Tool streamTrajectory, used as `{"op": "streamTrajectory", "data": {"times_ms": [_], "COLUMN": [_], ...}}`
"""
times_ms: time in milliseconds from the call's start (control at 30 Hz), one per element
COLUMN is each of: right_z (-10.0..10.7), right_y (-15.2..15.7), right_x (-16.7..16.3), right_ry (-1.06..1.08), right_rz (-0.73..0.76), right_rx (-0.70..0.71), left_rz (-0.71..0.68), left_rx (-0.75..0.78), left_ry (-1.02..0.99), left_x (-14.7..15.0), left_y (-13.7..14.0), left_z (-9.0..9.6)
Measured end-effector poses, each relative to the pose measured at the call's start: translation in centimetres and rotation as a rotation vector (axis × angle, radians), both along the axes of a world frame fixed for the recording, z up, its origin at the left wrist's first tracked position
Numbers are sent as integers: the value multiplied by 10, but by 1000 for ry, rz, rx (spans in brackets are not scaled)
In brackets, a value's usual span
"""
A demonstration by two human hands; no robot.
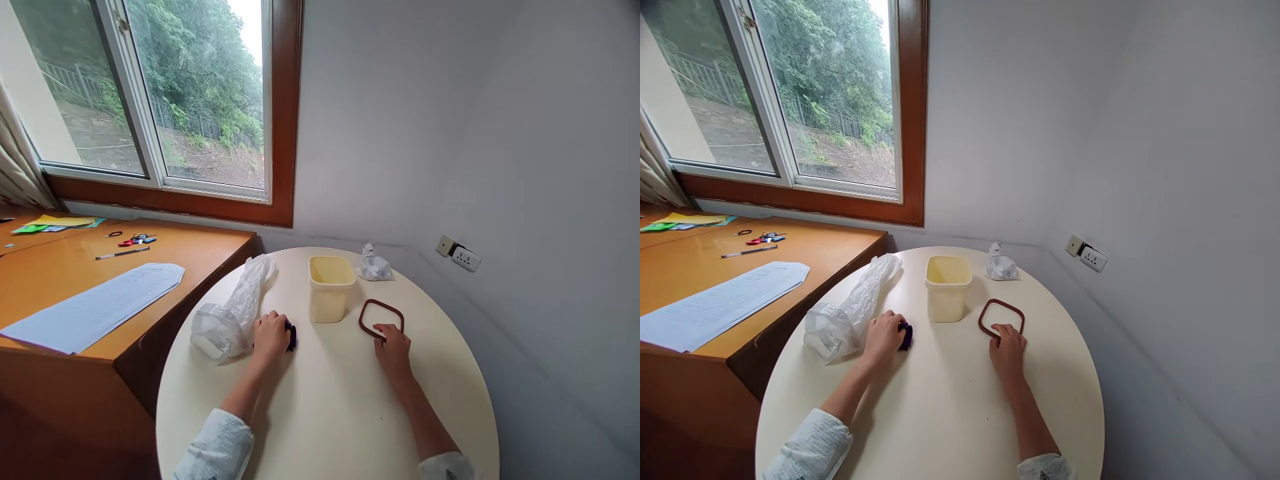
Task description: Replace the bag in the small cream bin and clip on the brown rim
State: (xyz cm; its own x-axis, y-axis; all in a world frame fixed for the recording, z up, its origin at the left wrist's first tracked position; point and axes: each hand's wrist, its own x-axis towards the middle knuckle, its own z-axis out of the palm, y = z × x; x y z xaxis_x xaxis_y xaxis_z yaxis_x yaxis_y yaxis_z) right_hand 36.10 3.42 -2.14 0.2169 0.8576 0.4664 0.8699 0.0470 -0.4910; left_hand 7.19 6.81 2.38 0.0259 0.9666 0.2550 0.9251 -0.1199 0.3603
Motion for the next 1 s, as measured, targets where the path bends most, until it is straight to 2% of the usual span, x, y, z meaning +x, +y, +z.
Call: {"op": "streamTrajectory", "data": {"times_ms": [100,167,233,367,467,567,733,867,1000], "right_z": [11,18,24,29,29,28,32,37,41], "right_y": [-3,-6,-10,-18,-21,-22,-22,-23,-25], "right_x": [-9,-20,-34,-62,-72,-74,-75,-74,-71], "right_ry": [84,204,388,890,1161,1298,1390,1494,1527], "right_rz": [46,150,289,535,640,694,677,640,677], "right_rx": [127,197,202,-10,-184,-317,-440,-440,-492], "left_rz": [-97,-174,-282,-540,-640,-652,-602,-563,-518], "left_rx": [38,50,28,-166,-361,-443,-477,-482,-450], "left_ry": [-86,-146,-309,-856,-1094,-1189,-1253,-1287,-1258], "left_x": [9,17,26,43,50,52,53,53,53], "left_y": [-5,-10,-16,-25,-26,-26,-27,-27,-26], "left_z": [8,14,17,17,13,12,16,16,16]}}
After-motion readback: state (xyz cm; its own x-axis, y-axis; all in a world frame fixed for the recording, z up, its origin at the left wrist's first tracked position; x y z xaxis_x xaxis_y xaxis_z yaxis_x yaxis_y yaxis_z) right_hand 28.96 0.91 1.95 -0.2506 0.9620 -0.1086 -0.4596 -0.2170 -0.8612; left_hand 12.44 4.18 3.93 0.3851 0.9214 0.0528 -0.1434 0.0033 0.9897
